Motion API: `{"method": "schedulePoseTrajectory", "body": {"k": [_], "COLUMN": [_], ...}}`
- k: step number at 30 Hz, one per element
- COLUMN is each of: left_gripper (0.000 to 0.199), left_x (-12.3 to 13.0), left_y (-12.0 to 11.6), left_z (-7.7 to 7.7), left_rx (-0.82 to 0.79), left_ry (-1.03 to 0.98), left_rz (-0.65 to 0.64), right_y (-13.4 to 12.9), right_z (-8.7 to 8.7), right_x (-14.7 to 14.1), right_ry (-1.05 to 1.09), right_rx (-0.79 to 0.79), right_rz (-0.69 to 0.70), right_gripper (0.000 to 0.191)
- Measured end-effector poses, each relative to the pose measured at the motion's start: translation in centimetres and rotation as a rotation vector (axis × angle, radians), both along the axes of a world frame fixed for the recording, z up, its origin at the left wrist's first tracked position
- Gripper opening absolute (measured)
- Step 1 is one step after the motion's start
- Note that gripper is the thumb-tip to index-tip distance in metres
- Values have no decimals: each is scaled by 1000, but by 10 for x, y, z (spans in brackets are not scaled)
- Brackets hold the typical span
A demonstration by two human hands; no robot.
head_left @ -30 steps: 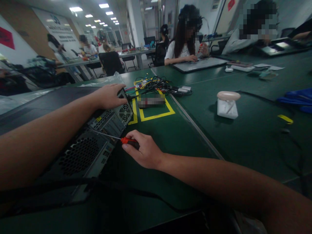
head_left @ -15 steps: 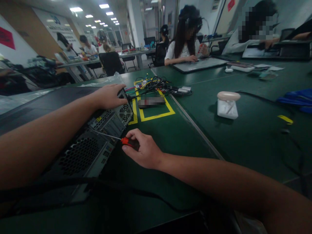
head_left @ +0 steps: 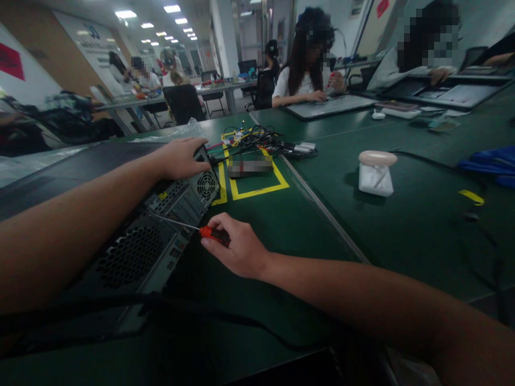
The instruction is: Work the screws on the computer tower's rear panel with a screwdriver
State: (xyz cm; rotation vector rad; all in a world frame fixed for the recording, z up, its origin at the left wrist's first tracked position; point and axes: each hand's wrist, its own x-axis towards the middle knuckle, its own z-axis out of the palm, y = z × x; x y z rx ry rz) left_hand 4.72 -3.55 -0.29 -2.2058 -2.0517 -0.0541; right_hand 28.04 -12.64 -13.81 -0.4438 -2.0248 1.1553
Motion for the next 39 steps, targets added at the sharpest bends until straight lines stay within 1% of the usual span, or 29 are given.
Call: {"method": "schedulePoseTrajectory", "body": {"k": [6,22,29,33,39], "left_gripper": [89,86,88,86,87], "left_x": [1,0,2,1,-1], "left_y": [-1,0,-1,0,1], "left_z": [1,1,2,0,0], "left_rx": [-5,-5,-12,3,-5], "left_ry": [9,13,29,12,20], "left_rz": [-6,7,-3,1,4], "right_y": [0,0,0,-1,1], "right_z": [-3,2,4,3,0], "right_x": [-2,0,1,1,-1], "right_ry": [23,-19,-21,-31,-20], "right_rx": [21,36,37,38,77], "right_rz": [-11,-12,-5,-9,-6], "right_gripper": [25,26,27,28,30]}}
